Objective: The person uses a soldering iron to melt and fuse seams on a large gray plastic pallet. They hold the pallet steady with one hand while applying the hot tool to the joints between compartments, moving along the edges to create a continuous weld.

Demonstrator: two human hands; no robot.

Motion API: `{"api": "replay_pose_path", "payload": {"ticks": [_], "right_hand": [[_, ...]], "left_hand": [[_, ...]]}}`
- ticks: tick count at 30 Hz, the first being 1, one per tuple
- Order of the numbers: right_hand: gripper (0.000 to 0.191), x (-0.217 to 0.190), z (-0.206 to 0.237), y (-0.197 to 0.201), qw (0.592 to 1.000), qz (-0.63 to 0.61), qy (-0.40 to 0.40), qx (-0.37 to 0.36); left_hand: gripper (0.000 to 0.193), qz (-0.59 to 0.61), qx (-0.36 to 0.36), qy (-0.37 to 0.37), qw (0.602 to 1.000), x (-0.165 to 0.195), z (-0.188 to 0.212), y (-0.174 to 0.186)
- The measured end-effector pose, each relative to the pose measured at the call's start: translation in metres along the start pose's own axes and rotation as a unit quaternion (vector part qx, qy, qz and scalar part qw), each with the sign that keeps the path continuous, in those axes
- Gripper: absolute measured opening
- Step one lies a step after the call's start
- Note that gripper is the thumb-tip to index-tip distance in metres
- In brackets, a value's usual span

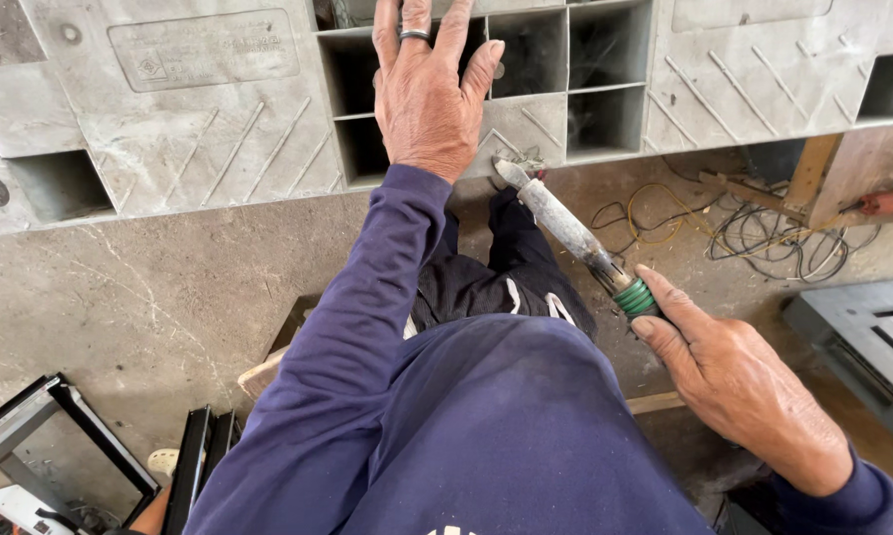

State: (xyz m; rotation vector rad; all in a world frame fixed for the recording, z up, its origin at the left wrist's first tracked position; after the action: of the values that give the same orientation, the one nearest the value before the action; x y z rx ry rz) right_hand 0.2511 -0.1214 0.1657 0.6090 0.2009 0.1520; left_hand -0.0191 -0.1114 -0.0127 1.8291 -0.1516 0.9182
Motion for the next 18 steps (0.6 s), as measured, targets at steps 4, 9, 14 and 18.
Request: {"api": "replay_pose_path", "payload": {"ticks": [4, 9, 14, 18], "right_hand": [[0.060, -0.001, 0.000, 0.000, 0.999, 0.029, 0.007, 0.010], [0.062, -0.003, -0.002, 0.009, 0.997, 0.063, 0.025, 0.019], [0.063, 0.013, -0.017, 0.029, 0.964, 0.247, -0.045, -0.085], [0.060, 0.033, -0.038, 0.046, 0.901, 0.410, -0.064, -0.127]], "left_hand": [[0.049, 0.001, -0.005, 0.009, 1.000, 0.002, 0.000, 0.002], [0.050, -0.001, -0.008, 0.010, 1.000, 0.002, 0.000, 0.003], [0.050, 0.011, 0.006, -0.001, 1.000, 0.003, -0.001, 0.004], [0.050, 0.016, 0.007, 0.006, 1.000, 0.002, -0.002, 0.005]]}}
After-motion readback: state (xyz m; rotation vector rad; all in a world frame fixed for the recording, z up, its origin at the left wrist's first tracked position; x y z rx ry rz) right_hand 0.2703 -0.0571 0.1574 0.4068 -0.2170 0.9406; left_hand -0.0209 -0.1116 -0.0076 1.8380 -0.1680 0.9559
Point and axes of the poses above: each hand's wrist, its own z-axis away from the middle knuckle, its own y-axis out of the back of the hand, x = y × z, the point moved 5 cm from there along -z, towards the middle knuckle, and after that the axes turned 6 degrees about z, right-handed, at the moved point
